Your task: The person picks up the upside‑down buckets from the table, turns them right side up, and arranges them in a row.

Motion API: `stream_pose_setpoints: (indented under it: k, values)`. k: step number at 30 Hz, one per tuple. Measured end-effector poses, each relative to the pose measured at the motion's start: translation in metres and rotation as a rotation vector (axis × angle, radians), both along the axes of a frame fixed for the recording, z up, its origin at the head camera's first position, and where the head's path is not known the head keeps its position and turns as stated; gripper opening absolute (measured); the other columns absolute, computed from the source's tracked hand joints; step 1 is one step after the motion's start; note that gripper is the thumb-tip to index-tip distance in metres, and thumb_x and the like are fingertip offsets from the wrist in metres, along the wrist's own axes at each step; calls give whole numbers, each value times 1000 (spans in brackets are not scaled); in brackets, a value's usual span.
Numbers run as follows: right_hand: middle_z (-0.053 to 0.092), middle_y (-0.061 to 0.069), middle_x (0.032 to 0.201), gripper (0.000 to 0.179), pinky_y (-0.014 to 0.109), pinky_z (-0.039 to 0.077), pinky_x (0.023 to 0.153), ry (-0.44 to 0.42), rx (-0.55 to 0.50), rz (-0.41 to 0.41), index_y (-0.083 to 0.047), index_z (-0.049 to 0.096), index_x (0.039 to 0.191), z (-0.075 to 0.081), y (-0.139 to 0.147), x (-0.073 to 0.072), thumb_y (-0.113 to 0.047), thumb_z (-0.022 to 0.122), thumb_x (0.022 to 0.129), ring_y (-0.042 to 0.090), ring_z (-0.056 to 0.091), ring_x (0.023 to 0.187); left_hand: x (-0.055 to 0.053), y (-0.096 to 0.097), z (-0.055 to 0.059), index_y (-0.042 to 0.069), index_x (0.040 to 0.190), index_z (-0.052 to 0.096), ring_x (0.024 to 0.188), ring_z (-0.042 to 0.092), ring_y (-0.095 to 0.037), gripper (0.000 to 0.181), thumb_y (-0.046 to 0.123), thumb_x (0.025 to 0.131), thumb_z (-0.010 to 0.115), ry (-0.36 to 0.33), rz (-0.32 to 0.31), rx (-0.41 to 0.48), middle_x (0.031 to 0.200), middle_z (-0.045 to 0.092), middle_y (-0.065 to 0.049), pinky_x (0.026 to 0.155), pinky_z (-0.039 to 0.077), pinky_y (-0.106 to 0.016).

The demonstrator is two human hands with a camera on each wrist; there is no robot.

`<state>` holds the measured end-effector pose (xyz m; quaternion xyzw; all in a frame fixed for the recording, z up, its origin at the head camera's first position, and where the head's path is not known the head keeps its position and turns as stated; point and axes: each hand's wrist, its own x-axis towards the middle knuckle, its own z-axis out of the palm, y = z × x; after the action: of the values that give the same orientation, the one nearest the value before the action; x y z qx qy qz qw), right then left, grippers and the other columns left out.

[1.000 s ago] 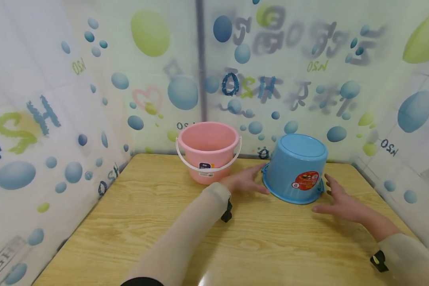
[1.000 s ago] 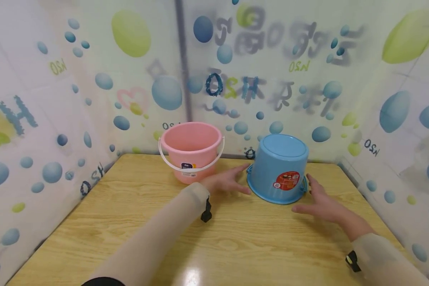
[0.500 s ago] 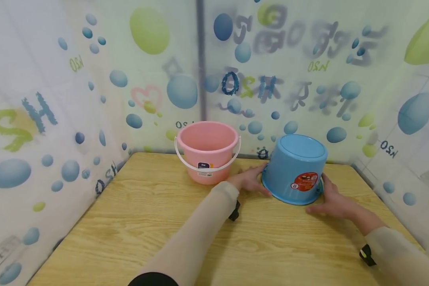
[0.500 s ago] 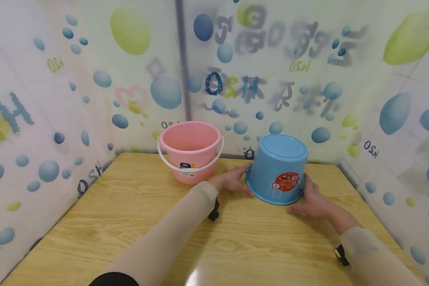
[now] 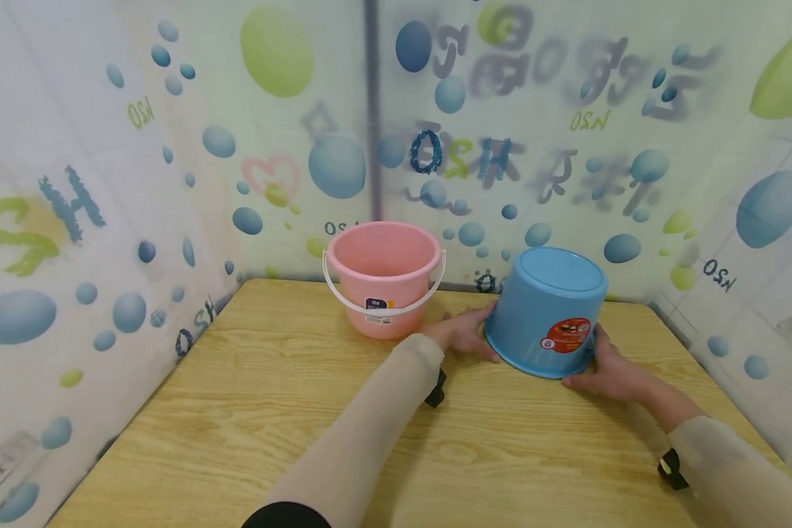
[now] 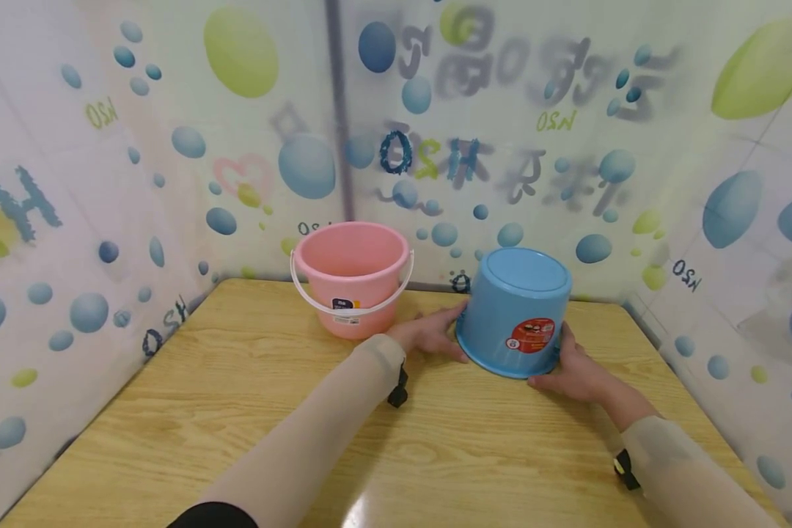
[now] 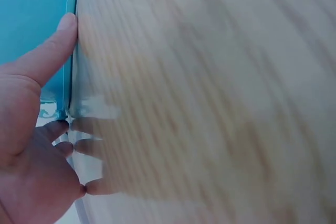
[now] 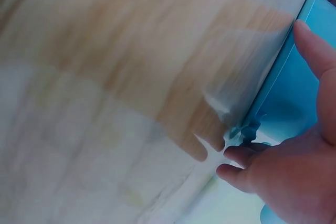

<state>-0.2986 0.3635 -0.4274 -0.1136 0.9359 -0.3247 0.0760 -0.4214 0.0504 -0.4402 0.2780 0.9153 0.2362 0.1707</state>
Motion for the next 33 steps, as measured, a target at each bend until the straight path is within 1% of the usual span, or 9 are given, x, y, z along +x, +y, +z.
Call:
stream_pose_setpoints:
  k: [3, 6, 9, 12, 15, 19, 23, 27, 33]
  values:
    - [-3, 51, 170, 142, 89, 19, 120, 18, -32, 4, 12, -29, 162, 1, -2, 1, -26, 89, 94, 75, 10, 154, -1, 2, 1, 38, 178, -2, 173, 15, -19, 125, 57, 91, 86, 4, -2, -26, 185, 19, 4, 139, 4, -64]
    - [0, 50, 171, 141, 88, 19, 120, 47, -62, 19, 11, -27, 164, 2, -2, 0, -22, 91, 93, 73, 13, 154, 13, -2, 15, 32, 179, 0, 172, 17, -24, 123, 56, 93, 85, 12, -16, -2, 185, 21, -4, 139, 7, -65]
    - [4, 47, 172, 140, 88, 21, 119, 95, -89, 49, 8, -24, 167, 3, -1, -1, -18, 91, 92, 71, 15, 155, 16, -4, 18, 30, 179, 2, 171, 21, -28, 121, 55, 94, 85, 26, -19, 26, 184, 23, -9, 138, 8, -68]
    - [4, 43, 175, 140, 89, 23, 118, 138, -112, 72, 2, -23, 170, 4, 0, 0, -15, 91, 91, 70, 16, 157, 17, -7, 19, 32, 179, 1, 170, 25, -31, 121, 56, 94, 84, 22, -20, 56, 183, 23, -12, 138, 12, -67]
    - [0, 43, 176, 138, 90, 24, 117, 131, -110, 55, -2, -26, 170, 8, 2, 4, -17, 89, 94, 73, 14, 156, 18, -11, 18, 36, 178, -1, 168, 27, -34, 121, 58, 94, 84, 6, -19, 101, 182, 22, -15, 137, 16, -66]
    - [-7, 43, 176, 135, 90, 24, 115, 83, -103, 17, -5, -30, 169, 13, 4, 10, -25, 84, 100, 78, 13, 153, 21, -16, 18, 40, 177, -2, 166, 30, -38, 121, 58, 93, 84, -24, -14, 172, 181, 21, -17, 136, 25, -63]
    - [-12, 40, 177, 132, 90, 24, 116, 64, -127, 8, -12, -31, 170, 16, 3, 14, -27, 81, 102, 78, 13, 153, 25, -21, 20, 42, 177, -2, 167, 28, -38, 121, 55, 94, 85, -66, -18, 249, 182, 17, -17, 135, 30, -59]
    - [-13, 40, 177, 129, 90, 23, 116, 80, -148, 4, -16, -31, 170, 18, 2, 18, -27, 79, 104, 79, 13, 152, 30, -25, 24, 42, 177, -1, 170, 21, -34, 119, 49, 96, 86, -93, -28, 314, 184, 12, -13, 137, 27, -58]
    - [-13, 36, 179, 125, 91, 21, 116, 112, -208, -4, -26, -27, 172, 25, -1, 24, -23, 78, 105, 77, 11, 154, 35, -31, 28, 40, 177, -2, 172, 13, -33, 116, 47, 99, 83, -75, -44, 363, 186, 6, -9, 137, 24, -61]
